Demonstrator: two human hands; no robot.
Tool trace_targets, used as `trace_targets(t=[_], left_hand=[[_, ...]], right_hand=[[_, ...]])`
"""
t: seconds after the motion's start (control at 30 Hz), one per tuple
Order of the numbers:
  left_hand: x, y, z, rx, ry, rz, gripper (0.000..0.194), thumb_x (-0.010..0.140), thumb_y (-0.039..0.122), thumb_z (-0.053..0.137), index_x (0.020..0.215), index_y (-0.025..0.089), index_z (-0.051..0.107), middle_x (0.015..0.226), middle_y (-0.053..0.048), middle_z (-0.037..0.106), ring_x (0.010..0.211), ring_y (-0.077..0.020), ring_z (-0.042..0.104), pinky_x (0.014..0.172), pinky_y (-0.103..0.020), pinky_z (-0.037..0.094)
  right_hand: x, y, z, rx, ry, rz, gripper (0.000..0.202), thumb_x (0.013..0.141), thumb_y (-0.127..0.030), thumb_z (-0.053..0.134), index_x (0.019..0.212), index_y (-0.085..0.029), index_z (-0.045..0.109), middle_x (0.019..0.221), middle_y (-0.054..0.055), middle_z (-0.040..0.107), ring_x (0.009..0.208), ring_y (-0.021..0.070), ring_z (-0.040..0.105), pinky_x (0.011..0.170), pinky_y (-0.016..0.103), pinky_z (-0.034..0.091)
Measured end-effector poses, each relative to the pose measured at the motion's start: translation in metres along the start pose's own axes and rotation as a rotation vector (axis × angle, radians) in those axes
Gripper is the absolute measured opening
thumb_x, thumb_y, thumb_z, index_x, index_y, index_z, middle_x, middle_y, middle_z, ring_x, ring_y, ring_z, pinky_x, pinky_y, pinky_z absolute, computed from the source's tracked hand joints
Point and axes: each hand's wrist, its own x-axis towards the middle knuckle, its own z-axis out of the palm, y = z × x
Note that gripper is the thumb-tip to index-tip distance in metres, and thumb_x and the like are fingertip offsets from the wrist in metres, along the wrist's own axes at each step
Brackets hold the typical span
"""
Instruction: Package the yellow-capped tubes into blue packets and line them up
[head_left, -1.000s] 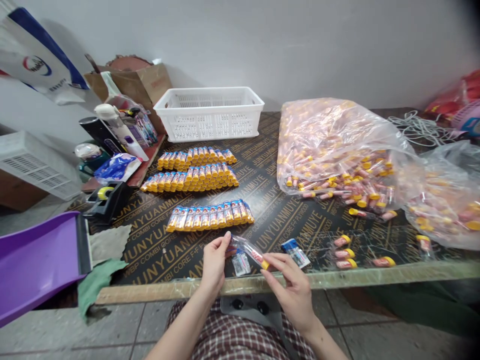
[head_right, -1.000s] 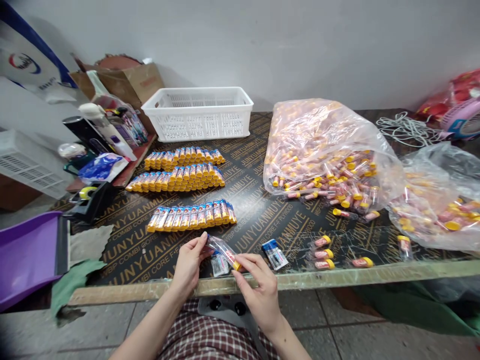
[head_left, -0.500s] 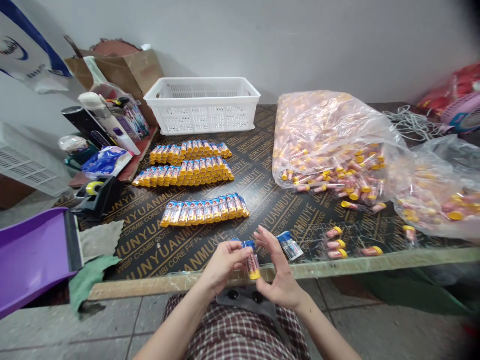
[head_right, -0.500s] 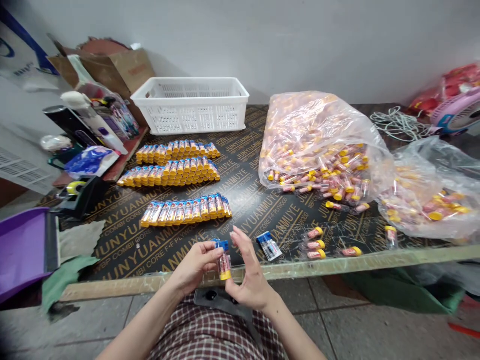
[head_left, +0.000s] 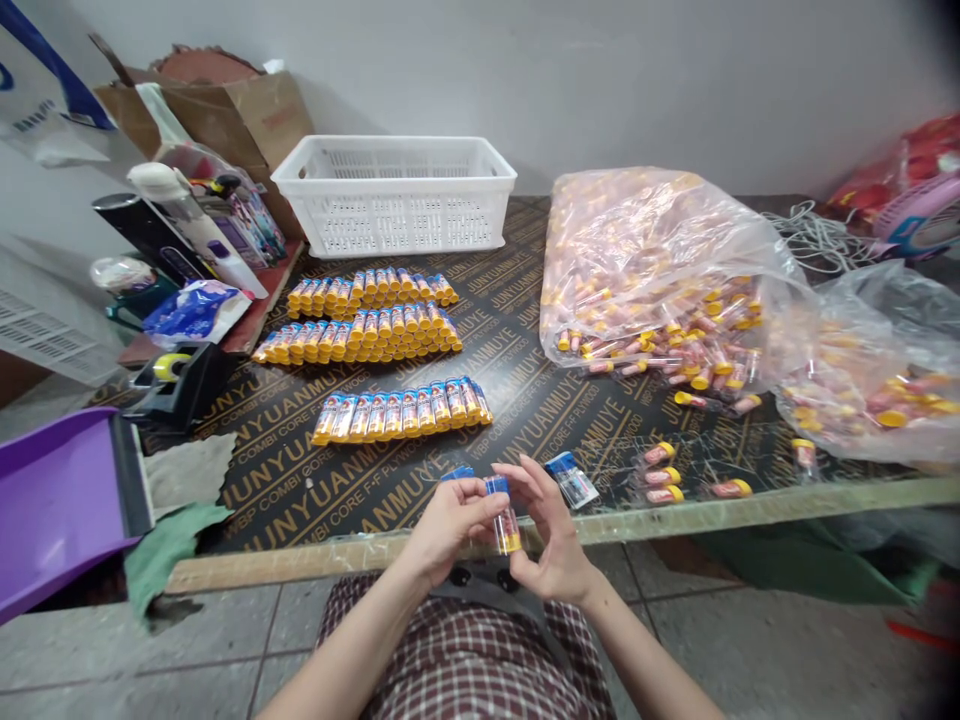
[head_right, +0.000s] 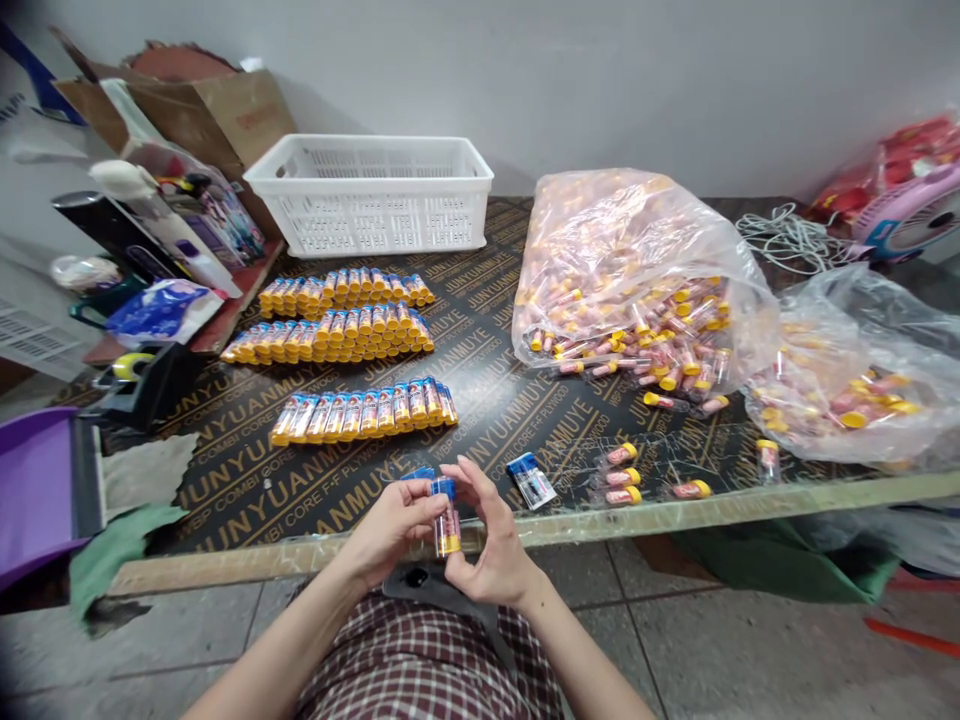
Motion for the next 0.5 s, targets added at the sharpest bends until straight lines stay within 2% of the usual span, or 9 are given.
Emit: trace_targets(t=[0.37,0.5], left_hand=[[-0.0005,0.0018,0.0032,-0.014,0.037,0.01,0.039,0.052,0.038,0.084,0.069,0.01,0.063,0.062,-0.003,0.063,0.053,-0.0093,0.057,0.052,-0.019,0.045],[0.0003,0.0033,-0.0002,-0.011,0.043,0.028,0.036,0.055,0.037,0.082,0.07,0.01,0.064,0.063,-0.003,0.063,0.052,-0.0087,0.056,0.053,-0.019,0.045]], right_hand=[[0.0043,-0.0004,0.0027,0.036,0.022,-0.017,0.089,0.06,-0.006,0.049,0.142,-0.026,0.019,0.137,0.01,0.044,0.123,0.0259,0.047,0.102,0.045,0.041],[0.0068,-0.0022,-0.0002,0.039,-0.031,-0.011,0.086,0.067,-0.012,0.053,0.143,-0.027,0.016,0.141,0.009,0.04,0.126,0.0256,0.044,0.104,0.045,0.038]])
